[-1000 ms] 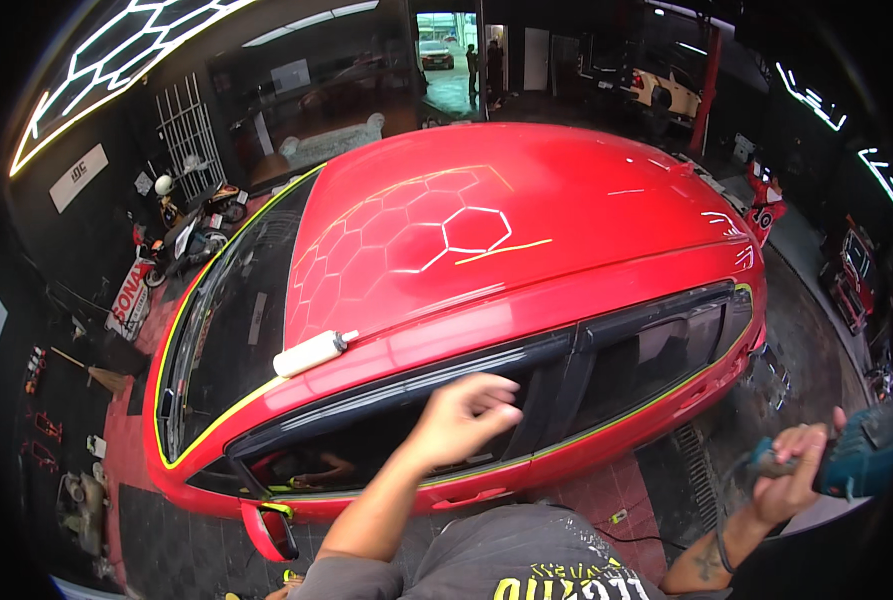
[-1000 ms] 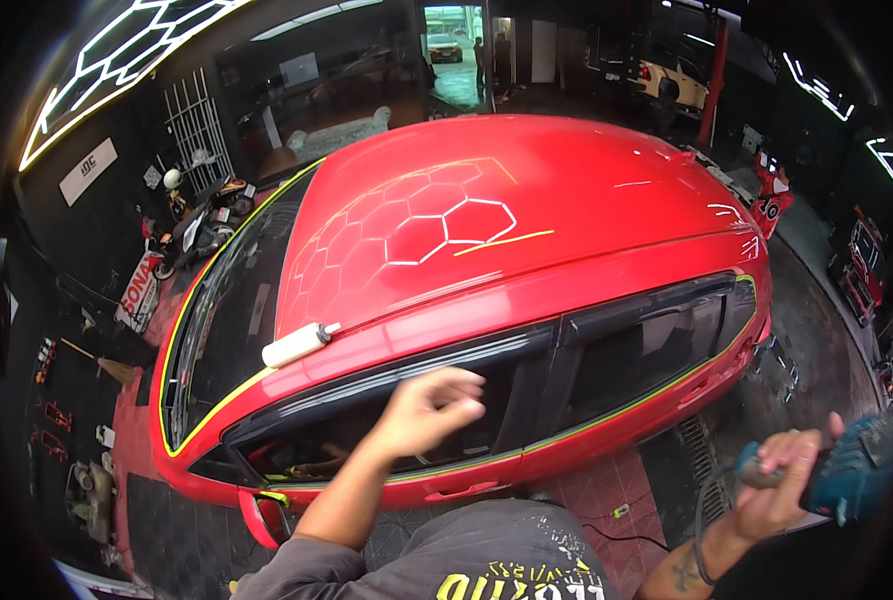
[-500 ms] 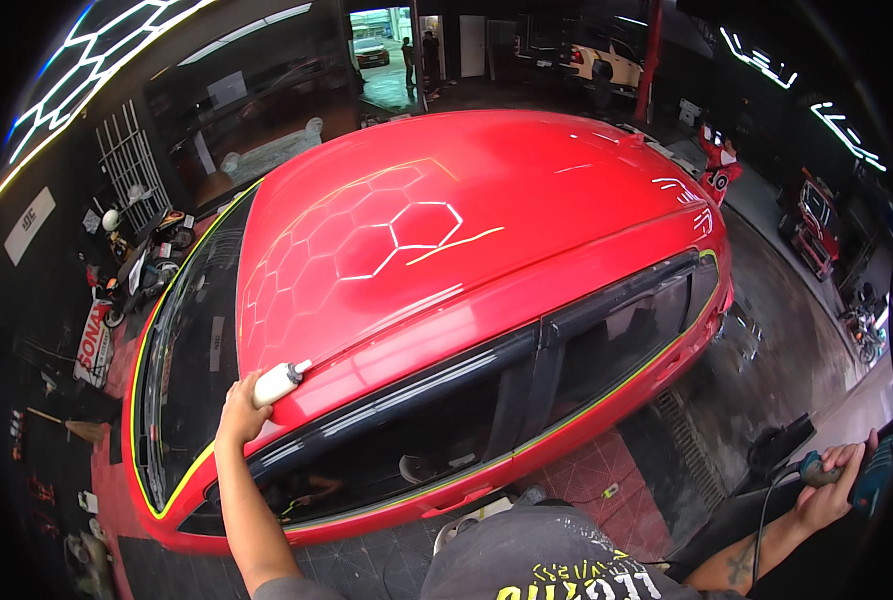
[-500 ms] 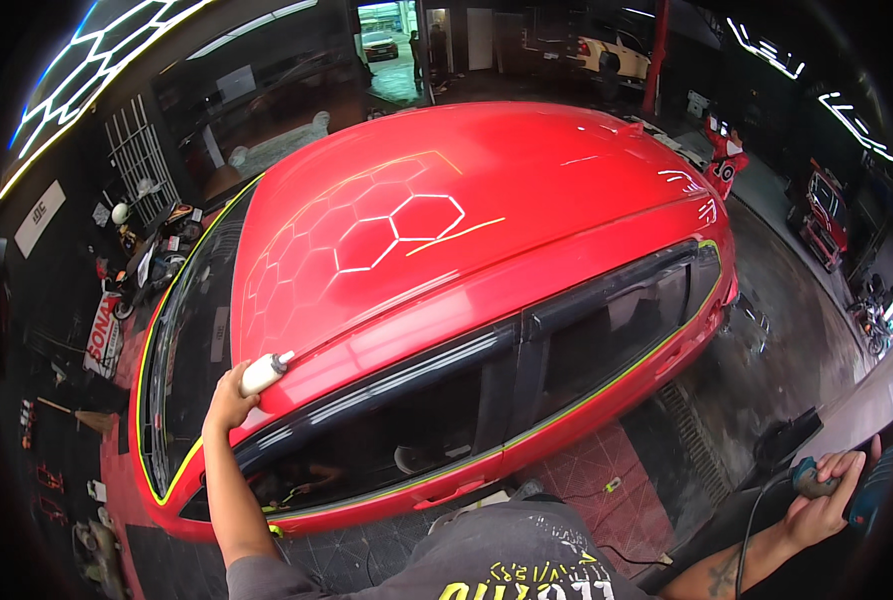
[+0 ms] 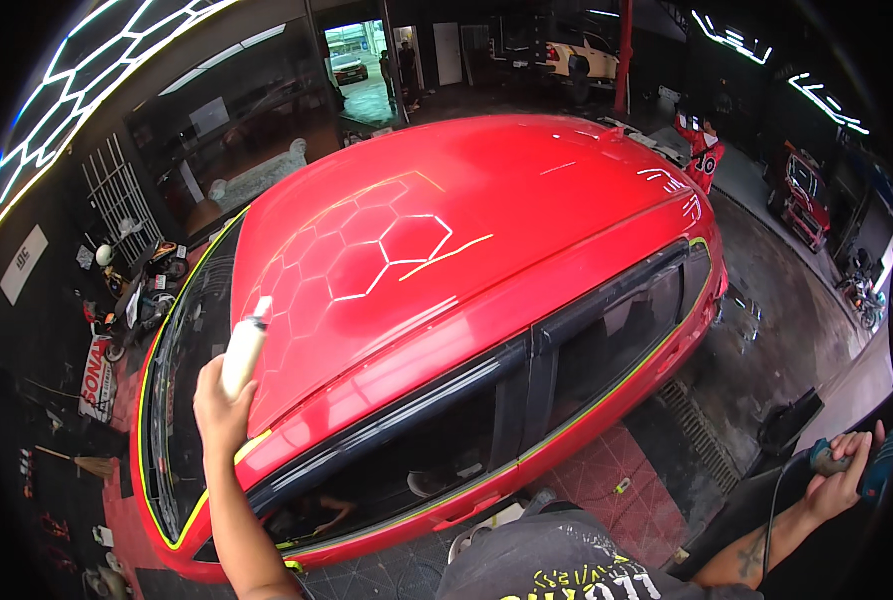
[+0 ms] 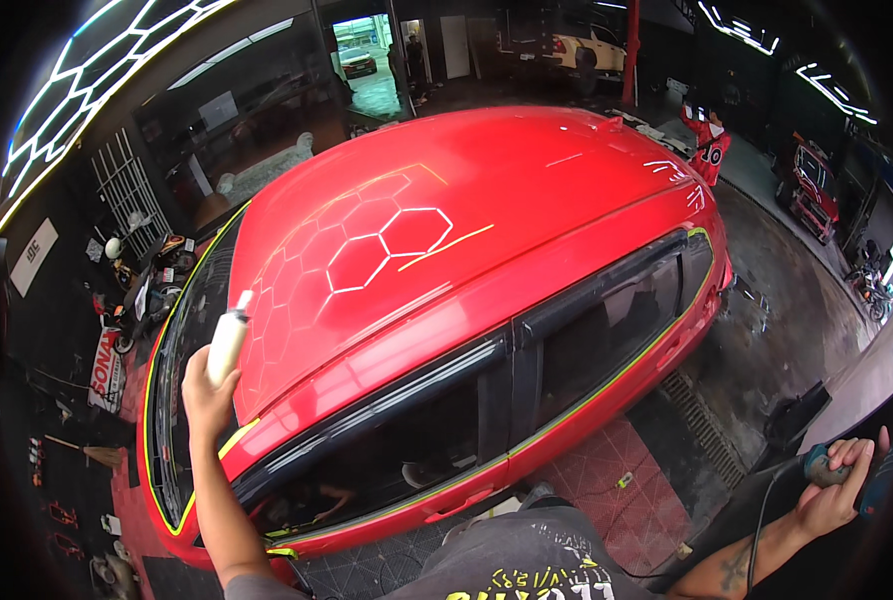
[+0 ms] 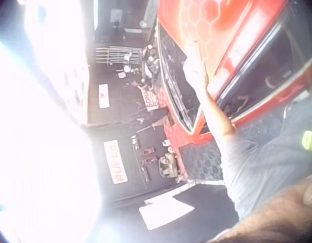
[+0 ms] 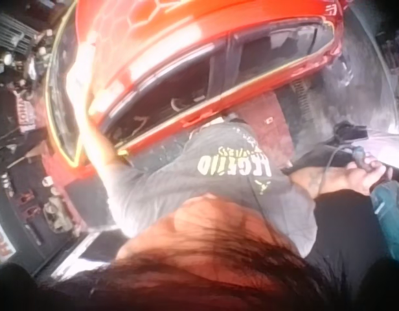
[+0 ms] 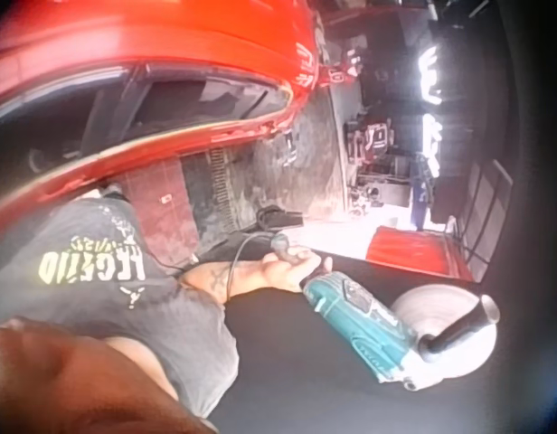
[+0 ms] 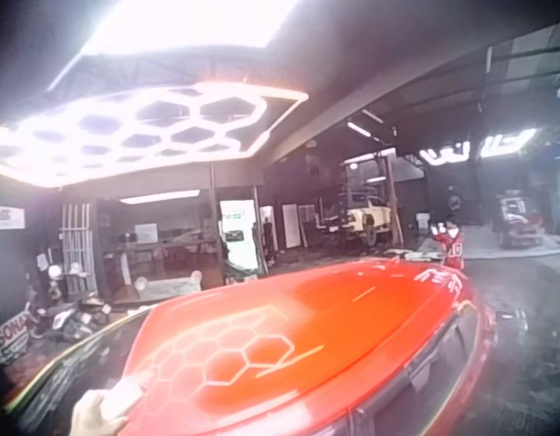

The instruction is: The person uses a rotary polisher to buff the roof of a red car. They apply a white compound using a foam roller and then systematically polish the surface with the machine, moving across the roof in overlapping passes.

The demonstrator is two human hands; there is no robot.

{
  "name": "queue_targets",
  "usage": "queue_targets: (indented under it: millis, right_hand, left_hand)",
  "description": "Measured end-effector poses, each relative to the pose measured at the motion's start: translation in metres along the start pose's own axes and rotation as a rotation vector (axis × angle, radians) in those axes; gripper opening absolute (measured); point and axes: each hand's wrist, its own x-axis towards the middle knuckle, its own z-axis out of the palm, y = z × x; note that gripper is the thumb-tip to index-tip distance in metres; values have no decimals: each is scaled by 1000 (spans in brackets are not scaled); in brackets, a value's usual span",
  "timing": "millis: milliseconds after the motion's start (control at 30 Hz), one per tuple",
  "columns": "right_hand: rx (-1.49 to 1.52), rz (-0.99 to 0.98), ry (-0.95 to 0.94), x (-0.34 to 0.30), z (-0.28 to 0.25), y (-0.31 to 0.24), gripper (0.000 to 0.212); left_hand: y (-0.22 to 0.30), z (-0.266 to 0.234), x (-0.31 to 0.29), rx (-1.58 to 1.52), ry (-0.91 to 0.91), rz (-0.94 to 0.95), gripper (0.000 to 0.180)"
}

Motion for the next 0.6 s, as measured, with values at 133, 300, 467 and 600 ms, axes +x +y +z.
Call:
queue_targets:
  millis: [133,300,467,600]
  right_hand:
    - [-21,-13,26,1,-10,7,32]
    - [-94,-58,63,7,-17,14,32]
    - [-169,-91,132,13,-31,21,30]
    - [-260,-105,203,15,-50,26,31]
  left_hand:
    - [59,15,48,90,80,129,49]
    - [148,66,138,157,46,460,50]
    - [266,159,230,307,-126,565,32]
    - [316,253,289,413,-222,573,28]
